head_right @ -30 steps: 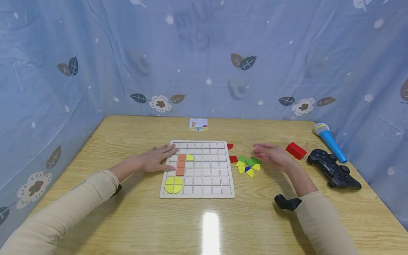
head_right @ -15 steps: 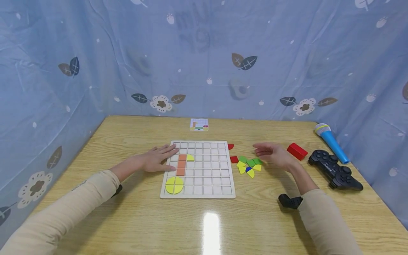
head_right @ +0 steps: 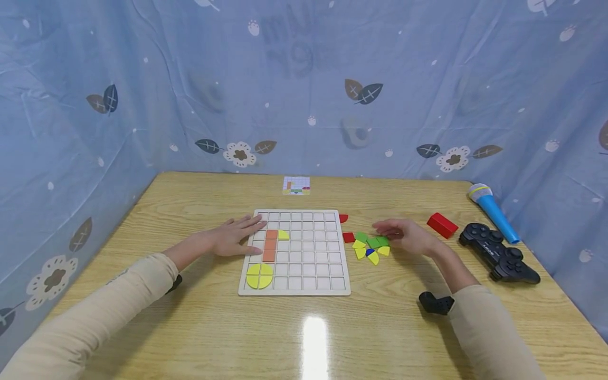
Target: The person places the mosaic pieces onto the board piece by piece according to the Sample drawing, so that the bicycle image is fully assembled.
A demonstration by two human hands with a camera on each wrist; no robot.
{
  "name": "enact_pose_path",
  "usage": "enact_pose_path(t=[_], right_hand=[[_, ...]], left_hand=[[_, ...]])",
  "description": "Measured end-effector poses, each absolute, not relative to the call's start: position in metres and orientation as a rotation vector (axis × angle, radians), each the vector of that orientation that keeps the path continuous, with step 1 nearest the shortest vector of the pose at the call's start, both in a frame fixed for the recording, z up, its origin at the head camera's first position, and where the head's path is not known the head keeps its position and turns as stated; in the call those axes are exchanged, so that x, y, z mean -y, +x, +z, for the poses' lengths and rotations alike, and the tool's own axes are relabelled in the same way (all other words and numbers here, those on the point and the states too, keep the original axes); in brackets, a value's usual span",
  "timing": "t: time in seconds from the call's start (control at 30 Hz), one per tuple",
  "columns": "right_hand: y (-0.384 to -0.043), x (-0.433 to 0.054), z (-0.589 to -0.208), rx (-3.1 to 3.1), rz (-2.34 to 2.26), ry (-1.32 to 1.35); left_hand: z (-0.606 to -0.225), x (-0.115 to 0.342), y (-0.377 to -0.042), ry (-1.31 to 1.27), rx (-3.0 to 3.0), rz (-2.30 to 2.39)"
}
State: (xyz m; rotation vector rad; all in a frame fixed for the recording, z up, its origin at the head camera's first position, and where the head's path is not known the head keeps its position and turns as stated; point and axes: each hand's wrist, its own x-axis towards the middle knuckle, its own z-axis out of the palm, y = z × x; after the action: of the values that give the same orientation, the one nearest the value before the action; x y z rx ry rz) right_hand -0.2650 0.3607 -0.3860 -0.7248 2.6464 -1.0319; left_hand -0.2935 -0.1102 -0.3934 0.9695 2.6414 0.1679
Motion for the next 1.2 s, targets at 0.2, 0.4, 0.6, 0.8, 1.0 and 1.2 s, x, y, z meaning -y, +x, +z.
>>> enact_pose_path(t=[0.2, 0.4, 0.6, 0.8, 1.0, 1.2], right_hand=[[-0.2632, -0.3607, -0.3863, -2.660, -1.000, -0.796], [-0.2639, -0.3578, -0.3860, -2.664, -0.993, -0.815], [-0.2648, -0.3581, -0.3838, -2.665, -0.975, -0.746], [-0.2651, -0.3611, -0.3850, -2.715, -0.959, -0.629], [-0.2655, -0.3633, -0.3866, -2.785, -0.941, -0.544], [-0.2640, -0.3594, -0.3842, -2.869, -0.949, -0.495]], left_hand=[[-0.3954, 0.1093, -0.2945, 0.943, -2.642, 0.163], [-0.4002, 0.1101, -0.2962, 0.909, -2.646, 0.152], [-0.3970, 0.1108, -0.2947, 0.952, -2.638, 0.183], [-0.3969, 0.1106, -0.2952, 0.973, -2.641, 0.184], [-0.3979, 0.1110, -0.2959, 0.975, -2.640, 0.186], [-0.3956, 0.1103, -0.2935, 0.971, -2.642, 0.186]])
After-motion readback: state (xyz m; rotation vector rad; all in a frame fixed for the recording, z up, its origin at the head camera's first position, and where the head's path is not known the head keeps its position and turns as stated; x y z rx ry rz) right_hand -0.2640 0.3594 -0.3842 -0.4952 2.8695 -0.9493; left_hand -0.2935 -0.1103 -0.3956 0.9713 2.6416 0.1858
